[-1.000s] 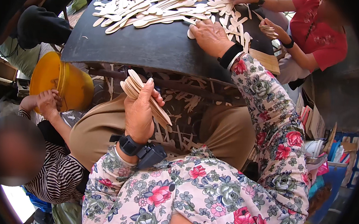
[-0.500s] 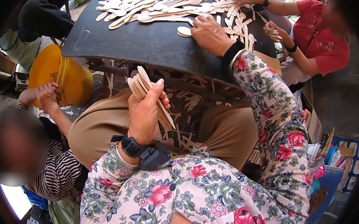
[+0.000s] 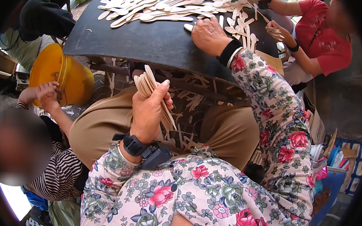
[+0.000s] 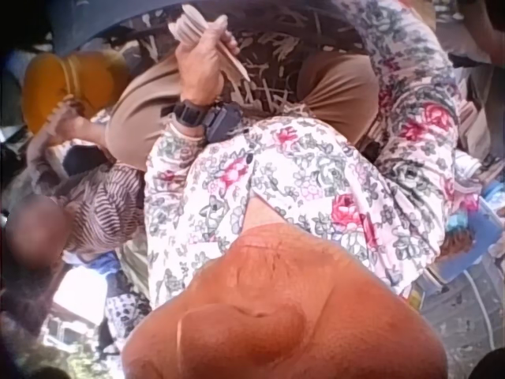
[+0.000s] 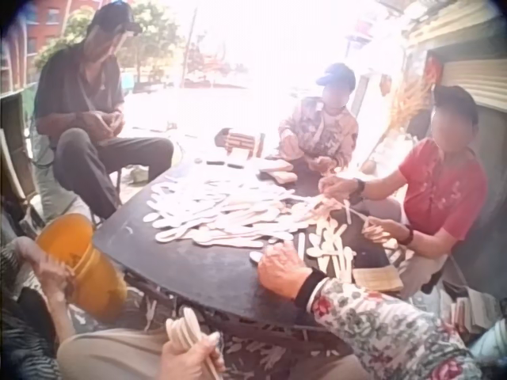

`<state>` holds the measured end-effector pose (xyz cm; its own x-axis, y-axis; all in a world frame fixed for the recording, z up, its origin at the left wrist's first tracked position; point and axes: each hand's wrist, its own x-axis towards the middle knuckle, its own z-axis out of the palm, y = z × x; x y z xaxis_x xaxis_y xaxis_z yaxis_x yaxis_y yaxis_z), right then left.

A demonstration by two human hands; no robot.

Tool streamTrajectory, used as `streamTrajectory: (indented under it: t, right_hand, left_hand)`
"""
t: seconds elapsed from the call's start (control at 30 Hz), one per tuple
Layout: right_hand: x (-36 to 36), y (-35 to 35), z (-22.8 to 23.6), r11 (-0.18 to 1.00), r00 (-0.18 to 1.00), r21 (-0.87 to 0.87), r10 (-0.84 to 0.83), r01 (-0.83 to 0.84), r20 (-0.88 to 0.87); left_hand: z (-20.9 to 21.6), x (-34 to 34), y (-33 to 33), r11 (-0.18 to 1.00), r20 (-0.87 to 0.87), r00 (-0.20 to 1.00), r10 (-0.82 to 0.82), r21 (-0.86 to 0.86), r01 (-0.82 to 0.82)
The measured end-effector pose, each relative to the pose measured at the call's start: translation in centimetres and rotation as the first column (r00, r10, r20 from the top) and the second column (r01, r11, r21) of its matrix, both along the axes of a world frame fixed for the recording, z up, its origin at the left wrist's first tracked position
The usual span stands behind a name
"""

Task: Bundling wooden spoons with rubber bands.

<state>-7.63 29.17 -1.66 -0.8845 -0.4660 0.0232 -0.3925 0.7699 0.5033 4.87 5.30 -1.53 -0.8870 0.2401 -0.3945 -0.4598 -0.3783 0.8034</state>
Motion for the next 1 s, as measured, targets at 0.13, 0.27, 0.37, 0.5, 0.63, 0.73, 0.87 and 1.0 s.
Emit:
streamTrajectory:
  t: [0.13,0.27,0.37,0.5,0.63,0.73,0.87,1.0]
  right_hand:
    - [-0.2,0.7,-0.4,0.999,0.999,0.000,-0.042,0.042,0.007]
    - [-0.5,2.1,0.0,0.981,0.997,-0.176,-0.074,0.078,0.032]
    - [-1.1,2.7,1.2,0.890,0.972,-0.391,-0.205,0.236,0.119]
    - [-0.9,2.5,2.9,0.551,0.954,-0.779,-0.139,0.299,0.267]
    - [2.0,0.6,4.4,0.020,0.806,-0.821,0.178,0.570,0.564]
    - [4.3,-1.6,3.9,-0.046,0.738,-0.765,0.309,0.642,0.600]
    - [8.0,-5.1,3.1,-0.081,0.695,-0.722,0.361,0.687,0.621]
    - [10.3,-7.6,2.0,-0.030,0.817,-0.846,0.280,0.532,0.504]
  left_hand:
    - [-0.1,-0.1,-0.2,0.999,-0.011,0.999,-0.034,-0.008,0.033]
    - [-0.3,-0.1,-0.1,1.000,-0.002,1.000,-0.018,-0.003,0.018]
    - [-0.3,-0.1,0.0,0.998,0.019,0.998,-0.053,-0.015,0.053]
    - [-0.4,0.1,-0.1,0.997,0.037,0.997,-0.071,0.002,0.071]
    - [-1.1,0.1,-0.3,0.997,-0.052,0.997,-0.064,0.049,0.067]
    - [-1.2,0.0,-0.4,0.998,-0.077,0.995,-0.067,0.006,0.067]
    - [-0.9,-0.3,-0.2,0.999,-0.072,0.997,-0.035,-0.029,0.033]
    - [-0.9,-0.4,0.1,0.999,-0.064,0.998,-0.024,-0.038,0.022]
